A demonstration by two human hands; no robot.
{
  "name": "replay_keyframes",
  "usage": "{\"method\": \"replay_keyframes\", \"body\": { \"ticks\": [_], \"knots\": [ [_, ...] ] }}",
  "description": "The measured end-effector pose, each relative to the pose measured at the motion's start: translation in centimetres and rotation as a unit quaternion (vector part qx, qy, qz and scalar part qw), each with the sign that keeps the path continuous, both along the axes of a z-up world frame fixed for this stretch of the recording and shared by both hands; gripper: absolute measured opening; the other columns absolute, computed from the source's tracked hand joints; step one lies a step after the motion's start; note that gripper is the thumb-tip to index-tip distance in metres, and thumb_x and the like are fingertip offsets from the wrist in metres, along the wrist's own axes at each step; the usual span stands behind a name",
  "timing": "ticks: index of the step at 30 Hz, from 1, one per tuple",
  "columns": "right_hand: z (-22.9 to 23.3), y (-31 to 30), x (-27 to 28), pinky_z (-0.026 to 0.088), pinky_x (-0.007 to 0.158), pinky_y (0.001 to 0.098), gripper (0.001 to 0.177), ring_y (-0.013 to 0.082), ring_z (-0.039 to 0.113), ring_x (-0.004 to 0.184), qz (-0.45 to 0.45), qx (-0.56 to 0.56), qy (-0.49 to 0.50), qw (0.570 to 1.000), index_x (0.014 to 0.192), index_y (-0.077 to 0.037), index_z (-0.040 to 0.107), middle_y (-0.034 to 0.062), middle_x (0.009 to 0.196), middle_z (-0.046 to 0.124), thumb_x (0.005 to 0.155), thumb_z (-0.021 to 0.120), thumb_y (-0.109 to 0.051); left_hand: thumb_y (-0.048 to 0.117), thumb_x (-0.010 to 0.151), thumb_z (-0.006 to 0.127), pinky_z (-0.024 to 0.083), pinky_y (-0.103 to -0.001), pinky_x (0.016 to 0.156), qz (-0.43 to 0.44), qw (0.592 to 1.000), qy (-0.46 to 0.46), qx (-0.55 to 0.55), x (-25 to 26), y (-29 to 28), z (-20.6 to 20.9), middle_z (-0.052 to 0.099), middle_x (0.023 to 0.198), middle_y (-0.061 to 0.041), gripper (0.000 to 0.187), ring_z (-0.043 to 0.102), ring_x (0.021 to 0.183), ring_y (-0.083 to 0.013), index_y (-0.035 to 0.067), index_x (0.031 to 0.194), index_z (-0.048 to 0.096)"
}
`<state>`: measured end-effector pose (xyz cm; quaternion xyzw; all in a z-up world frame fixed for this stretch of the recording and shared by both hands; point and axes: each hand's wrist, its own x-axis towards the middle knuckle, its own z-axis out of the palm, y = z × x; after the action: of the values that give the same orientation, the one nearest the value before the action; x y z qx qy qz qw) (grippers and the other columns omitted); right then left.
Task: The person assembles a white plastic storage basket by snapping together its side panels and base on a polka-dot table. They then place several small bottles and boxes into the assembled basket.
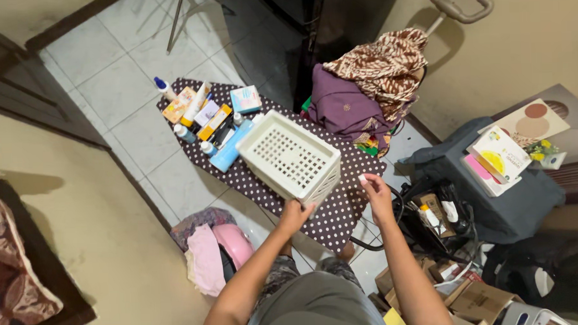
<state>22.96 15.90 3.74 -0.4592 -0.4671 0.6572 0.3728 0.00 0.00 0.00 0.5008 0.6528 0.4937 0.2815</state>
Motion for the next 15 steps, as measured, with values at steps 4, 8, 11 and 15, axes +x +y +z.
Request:
{"method": "replay_keyframes", "body": {
  "ticks": [4,8,11,15],
  "knots": [
    [1.8,-0.6,0.3,0.058,0.078,0.0279,0.025,0.0105,0.067,0.094,-0.025,0.002,0.025,0.999,0.12,-0.005,0.065,0.0023,0.106,0.068,0.097,0.066,-0.012,0.016,0.089,0.077,0.058,-0.033,0.077,0.007,0.994,-0.109,-0.013,0.3,1.0,4.5,0.08,0.099,-0.018,0.027,0.077,0.087,-0.0236,-0.005,0.106,0.075],
    [4.3,-0.9,-0.4,0.056,0.074,0.028,0.026,0.0137,0.068,0.085,-0.029,0.023,0.061,0.997,0.121,-0.004,0.062,0.006,0.103,0.068,0.096,0.066,-0.009,0.008,0.092,0.074,0.057,-0.031,0.081,0.051,0.963,-0.263,0.012,-2.3,2.4,6.6,0.078,0.108,-0.014,0.029,0.071,0.094,-0.0214,-0.006,0.116,0.073],
    [6.0,-1.0,-1.2,0.056,0.075,0.0281,0.024,0.0146,0.068,0.085,-0.017,0.06,0.081,0.995,0.119,0.002,0.063,0.0093,0.105,0.07,0.097,0.068,-0.006,0.005,0.091,0.07,0.06,-0.034,0.083,0.087,0.899,-0.428,0.003,-4.9,3.5,6.6,0.074,0.113,-0.013,0.032,0.072,0.097,-0.0217,-0.005,0.122,0.066],
    [7.0,-1.3,-3.3,0.057,0.084,0.0274,0.027,0.0155,0.07,0.09,0.036,0.088,0.063,0.994,0.121,0.006,0.065,0.0121,0.107,0.073,0.096,0.068,-0.004,0.007,0.094,0.064,0.058,-0.037,0.088,0.09,0.823,-0.557,0.065,-7.3,3.0,5.6,0.071,0.121,-0.014,0.037,0.07,0.105,-0.0218,-0.003,0.129,0.059]
  ]
}}
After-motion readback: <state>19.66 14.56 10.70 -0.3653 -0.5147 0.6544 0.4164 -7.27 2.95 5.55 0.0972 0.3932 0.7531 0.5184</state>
